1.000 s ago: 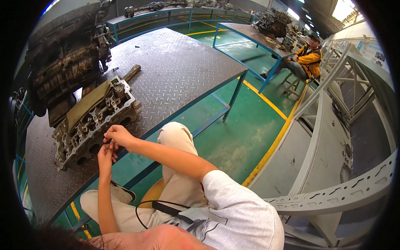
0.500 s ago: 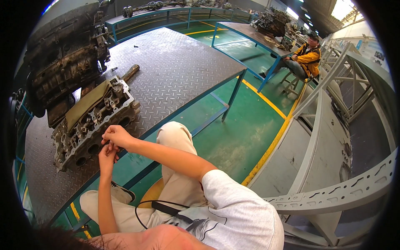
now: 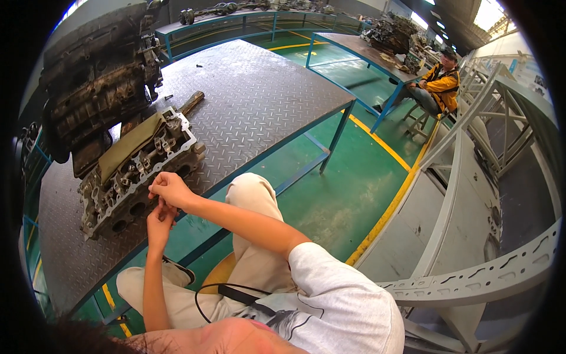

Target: The person assembles engine components by hand on a workbench, inserting small parts into the cylinder head and placing a metal plate on top.

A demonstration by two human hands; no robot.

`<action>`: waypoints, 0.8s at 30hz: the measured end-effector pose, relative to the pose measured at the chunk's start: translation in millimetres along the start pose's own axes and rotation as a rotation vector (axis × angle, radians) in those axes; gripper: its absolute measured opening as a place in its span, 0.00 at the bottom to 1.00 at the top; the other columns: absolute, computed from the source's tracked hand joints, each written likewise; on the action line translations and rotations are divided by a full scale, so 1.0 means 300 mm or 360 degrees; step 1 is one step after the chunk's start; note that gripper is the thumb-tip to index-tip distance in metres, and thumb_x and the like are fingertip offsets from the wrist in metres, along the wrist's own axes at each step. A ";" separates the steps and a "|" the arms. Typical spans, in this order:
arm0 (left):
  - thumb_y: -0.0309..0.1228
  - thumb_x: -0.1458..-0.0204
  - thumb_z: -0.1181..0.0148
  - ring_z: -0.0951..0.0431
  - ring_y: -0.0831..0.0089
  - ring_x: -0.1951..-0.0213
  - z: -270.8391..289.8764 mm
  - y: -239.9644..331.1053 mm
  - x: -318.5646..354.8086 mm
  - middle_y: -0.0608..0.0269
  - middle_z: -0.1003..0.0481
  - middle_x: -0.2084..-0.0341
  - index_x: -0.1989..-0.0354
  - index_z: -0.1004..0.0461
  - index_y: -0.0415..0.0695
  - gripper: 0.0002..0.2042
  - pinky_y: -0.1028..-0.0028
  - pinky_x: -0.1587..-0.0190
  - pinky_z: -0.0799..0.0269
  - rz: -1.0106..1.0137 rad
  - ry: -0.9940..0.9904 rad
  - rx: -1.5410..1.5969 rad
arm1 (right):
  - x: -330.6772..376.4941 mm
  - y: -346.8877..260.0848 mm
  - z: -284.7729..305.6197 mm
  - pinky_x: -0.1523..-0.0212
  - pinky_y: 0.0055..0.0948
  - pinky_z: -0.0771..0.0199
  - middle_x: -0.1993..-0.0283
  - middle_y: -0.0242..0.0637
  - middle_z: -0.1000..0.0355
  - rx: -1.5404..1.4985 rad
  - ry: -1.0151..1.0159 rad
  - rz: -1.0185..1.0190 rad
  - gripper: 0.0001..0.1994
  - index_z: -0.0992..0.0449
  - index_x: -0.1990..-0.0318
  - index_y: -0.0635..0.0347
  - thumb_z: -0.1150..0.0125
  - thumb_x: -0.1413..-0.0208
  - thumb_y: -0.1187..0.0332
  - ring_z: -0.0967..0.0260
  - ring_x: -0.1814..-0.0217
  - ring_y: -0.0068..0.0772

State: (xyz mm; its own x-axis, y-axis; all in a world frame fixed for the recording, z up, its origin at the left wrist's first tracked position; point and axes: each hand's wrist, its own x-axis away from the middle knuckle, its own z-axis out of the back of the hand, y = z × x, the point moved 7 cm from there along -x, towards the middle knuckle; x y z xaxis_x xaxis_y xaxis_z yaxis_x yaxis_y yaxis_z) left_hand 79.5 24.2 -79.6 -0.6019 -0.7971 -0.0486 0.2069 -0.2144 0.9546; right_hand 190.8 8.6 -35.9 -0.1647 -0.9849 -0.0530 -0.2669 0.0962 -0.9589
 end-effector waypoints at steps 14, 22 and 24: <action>0.26 0.50 0.38 0.28 0.83 0.73 0.162 0.047 0.061 0.67 0.25 0.76 0.54 0.28 0.36 0.15 0.81 0.70 0.32 0.0126 -0.0380 -0.0131 | -0.017 0.001 -0.043 0.86 0.18 0.41 0.72 0.34 0.26 0.0053 -0.0432 -0.0084 0.06 0.30 0.66 0.62 0.42 0.45 0.69 0.32 0.80 0.20; 0.33 0.46 0.38 0.26 0.81 0.70 0.075 0.064 0.012 0.65 0.23 0.70 0.58 0.24 0.39 0.12 0.78 0.67 0.29 -0.0037 -0.0518 0.0141 | 0.056 -0.010 -0.060 0.81 0.13 0.47 0.74 0.25 0.30 0.0316 -0.0536 -0.0217 0.04 0.28 0.66 0.58 0.43 0.43 0.69 0.40 0.79 0.11; 0.36 0.43 0.43 0.26 0.80 0.77 0.098 0.061 0.030 0.64 0.23 0.74 0.63 0.22 0.40 0.12 0.79 0.73 0.31 -0.0004 -0.0538 0.0171 | 0.044 0.004 -0.083 0.79 0.16 0.41 0.71 0.33 0.25 0.0240 -0.0520 -0.0284 0.04 0.29 0.65 0.61 0.43 0.43 0.71 0.38 0.78 0.15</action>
State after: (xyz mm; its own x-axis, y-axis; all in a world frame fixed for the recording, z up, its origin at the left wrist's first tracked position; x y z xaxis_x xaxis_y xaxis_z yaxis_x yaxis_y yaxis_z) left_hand 55.3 29.7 -53.9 -0.8272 -0.5609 0.0322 0.1339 -0.1411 0.9809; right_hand 164.5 -0.8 -30.8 0.1889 -0.9804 0.0555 -0.1179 -0.0788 -0.9899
